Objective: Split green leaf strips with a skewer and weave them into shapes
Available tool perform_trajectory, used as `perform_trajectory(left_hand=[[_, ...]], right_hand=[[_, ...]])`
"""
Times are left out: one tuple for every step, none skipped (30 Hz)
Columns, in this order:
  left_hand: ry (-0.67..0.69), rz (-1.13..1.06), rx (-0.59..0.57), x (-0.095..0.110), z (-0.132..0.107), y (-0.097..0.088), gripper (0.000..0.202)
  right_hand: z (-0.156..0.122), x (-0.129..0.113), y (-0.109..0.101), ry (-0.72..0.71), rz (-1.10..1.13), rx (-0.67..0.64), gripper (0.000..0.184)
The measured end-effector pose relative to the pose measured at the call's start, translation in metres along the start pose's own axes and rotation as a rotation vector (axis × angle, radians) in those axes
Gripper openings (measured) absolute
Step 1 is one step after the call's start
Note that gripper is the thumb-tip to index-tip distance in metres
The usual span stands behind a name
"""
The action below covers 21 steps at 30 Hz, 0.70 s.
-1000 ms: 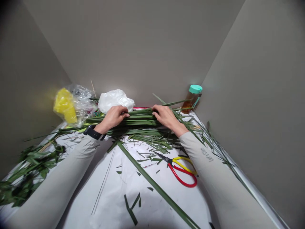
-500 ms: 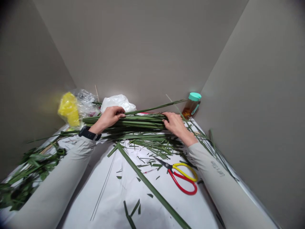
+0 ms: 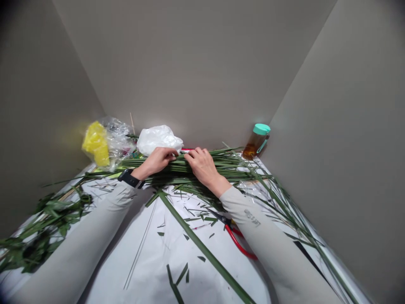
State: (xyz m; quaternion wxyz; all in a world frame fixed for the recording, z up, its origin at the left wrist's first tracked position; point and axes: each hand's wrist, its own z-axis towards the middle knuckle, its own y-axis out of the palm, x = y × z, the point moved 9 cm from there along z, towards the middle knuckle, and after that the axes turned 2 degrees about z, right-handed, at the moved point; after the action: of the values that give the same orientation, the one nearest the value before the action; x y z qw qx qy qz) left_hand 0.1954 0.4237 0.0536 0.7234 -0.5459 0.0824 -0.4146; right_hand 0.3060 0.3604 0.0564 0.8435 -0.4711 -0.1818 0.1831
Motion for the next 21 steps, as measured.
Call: perform_trajectory(left_hand=[[0.002, 0.0, 0.002, 0.001, 0.0, 0.001, 0.026], [0.003, -0.001, 0.005, 0.001, 0.0, 0.002, 0.027], [0.003, -0.001, 0.007, 0.002, 0.0, 0.003, 0.027], [0.002, 0.0, 0.009, 0.002, 0.0, 0.003, 0.027], [0.0, 0.0, 0.012, 0.002, 0.0, 0.003, 0.028], [-0.002, 0.0, 0.015, 0.002, 0.0, 0.002, 0.028], [-0.005, 0.001, 0.018, 0.002, 0.0, 0.002, 0.028], [-0.008, 0.002, 0.02, 0.002, -0.001, 0.001, 0.029], [-0.01, 0.002, 0.023, 0.002, -0.001, 0.001, 0.03], [-0.011, 0.002, 0.026, 0.002, -0.001, 0.0, 0.031], [-0.012, 0.001, 0.028, 0.001, -0.001, 0.0, 0.032], [-0.012, 0.0, 0.03, 0.001, -0.001, 0.0, 0.033], [-0.009, -0.001, 0.032, 0.001, -0.001, 0.0, 0.033], [-0.004, -0.003, 0.031, 0.001, -0.001, 0.0, 0.033], [0.003, -0.006, 0.03, 0.001, -0.001, 0.001, 0.033], [0.013, -0.008, 0.027, 0.002, -0.001, 0.002, 0.033], [0.024, -0.009, 0.024, 0.003, 0.0, 0.003, 0.033], [0.038, -0.009, 0.019, 0.004, 0.0, 0.003, 0.032], [0.053, -0.008, 0.013, 0.006, 0.0, 0.004, 0.03], [0.07, -0.006, 0.006, 0.008, 0.0, 0.004, 0.028], [0.087, -0.002, -0.003, 0.01, 0.0, 0.005, 0.026]], right_hand=[[0.001, -0.001, 0.001, -0.008, -0.008, 0.003, 0.028], [0.003, -0.002, 0.001, -0.015, -0.014, 0.005, 0.028], [0.003, -0.002, 0.002, -0.019, -0.018, 0.007, 0.029], [0.004, -0.002, 0.003, -0.021, -0.021, 0.008, 0.029], [0.004, -0.002, 0.004, -0.02, -0.023, 0.008, 0.029], [0.003, -0.002, 0.005, -0.019, -0.023, 0.005, 0.029], [0.002, -0.001, 0.007, -0.018, -0.021, 0.0, 0.028], [0.001, -0.001, 0.01, -0.018, -0.017, -0.009, 0.026], [-0.001, -0.001, 0.012, -0.018, -0.012, -0.018, 0.025], [-0.003, -0.001, 0.015, -0.016, -0.006, -0.027, 0.024], [-0.005, 0.0, 0.017, -0.012, 0.001, -0.033, 0.022], [-0.006, 0.0, 0.019, -0.008, 0.009, -0.039, 0.022], [-0.008, 0.001, 0.02, -0.003, 0.017, -0.043, 0.021], [-0.009, 0.001, 0.021, 0.003, 0.024, -0.045, 0.021], [-0.01, 0.002, 0.022, 0.011, 0.031, -0.046, 0.021], [-0.01, 0.004, 0.022, 0.021, 0.037, -0.045, 0.021], [-0.01, 0.005, 0.021, 0.033, 0.044, -0.042, 0.021], [-0.01, 0.007, 0.021, 0.047, 0.051, -0.038, 0.022], [-0.009, 0.01, 0.021, 0.061, 0.061, -0.033, 0.022], [-0.008, 0.012, 0.021, 0.075, 0.073, -0.026, 0.022], [-0.007, 0.014, 0.021, 0.089, 0.086, -0.018, 0.022]])
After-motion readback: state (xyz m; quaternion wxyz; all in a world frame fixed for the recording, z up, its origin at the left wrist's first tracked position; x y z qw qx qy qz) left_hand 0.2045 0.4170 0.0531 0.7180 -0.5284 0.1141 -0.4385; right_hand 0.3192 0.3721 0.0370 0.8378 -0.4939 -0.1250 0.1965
